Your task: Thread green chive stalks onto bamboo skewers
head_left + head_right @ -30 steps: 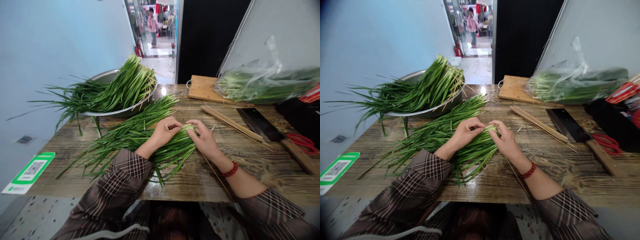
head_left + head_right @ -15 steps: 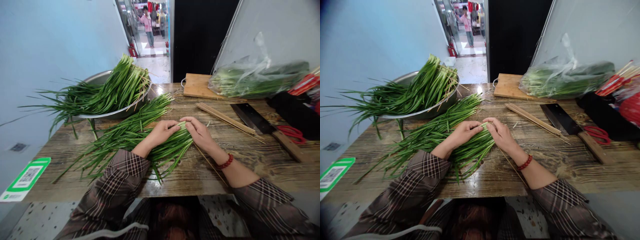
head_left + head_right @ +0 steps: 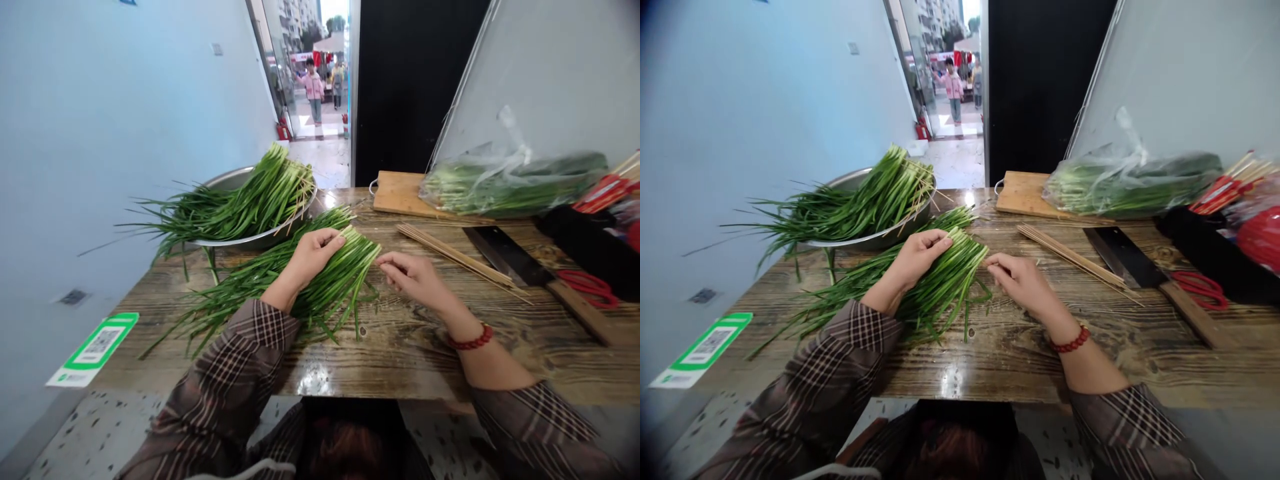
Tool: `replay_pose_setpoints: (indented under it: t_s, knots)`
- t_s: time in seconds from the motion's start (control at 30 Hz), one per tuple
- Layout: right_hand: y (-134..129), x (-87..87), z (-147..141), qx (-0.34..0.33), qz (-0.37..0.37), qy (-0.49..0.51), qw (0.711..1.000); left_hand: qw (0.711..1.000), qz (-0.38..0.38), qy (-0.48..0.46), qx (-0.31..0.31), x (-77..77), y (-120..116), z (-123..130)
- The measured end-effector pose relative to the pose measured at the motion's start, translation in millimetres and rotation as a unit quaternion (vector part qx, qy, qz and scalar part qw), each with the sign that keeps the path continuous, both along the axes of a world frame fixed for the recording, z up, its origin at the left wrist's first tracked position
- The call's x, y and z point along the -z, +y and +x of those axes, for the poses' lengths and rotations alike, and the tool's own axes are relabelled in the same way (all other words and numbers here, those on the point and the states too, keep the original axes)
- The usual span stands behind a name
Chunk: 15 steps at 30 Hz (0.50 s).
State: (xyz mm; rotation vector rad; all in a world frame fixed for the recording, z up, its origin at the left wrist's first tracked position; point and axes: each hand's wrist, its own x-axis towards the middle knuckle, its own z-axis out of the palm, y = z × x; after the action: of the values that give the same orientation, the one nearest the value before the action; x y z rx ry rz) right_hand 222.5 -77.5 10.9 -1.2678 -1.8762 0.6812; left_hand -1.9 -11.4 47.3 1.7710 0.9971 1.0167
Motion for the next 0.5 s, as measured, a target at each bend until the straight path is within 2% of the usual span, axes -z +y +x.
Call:
replay_pose_setpoints:
  t_s: [0.17,0.33,0.5]
  knots:
    - [-3.4,-15.1,-11.5,0.036,0.144,0.004,0.989,0.997,0.012,0.032,0.065,-30.7,-13.0,-6.7]
    - [-14.4,-44.8,-18.4,0.042,0.215,0.003,0.976,0.995,0.027,0.051,0.085,-60.9,-26.6,-12.6]
    - [-23.8,-63.0,-21.9,0.042,0.246,-0.021,0.968,0.996,0.017,0.022,0.079,-69.5,-39.5,-12.8]
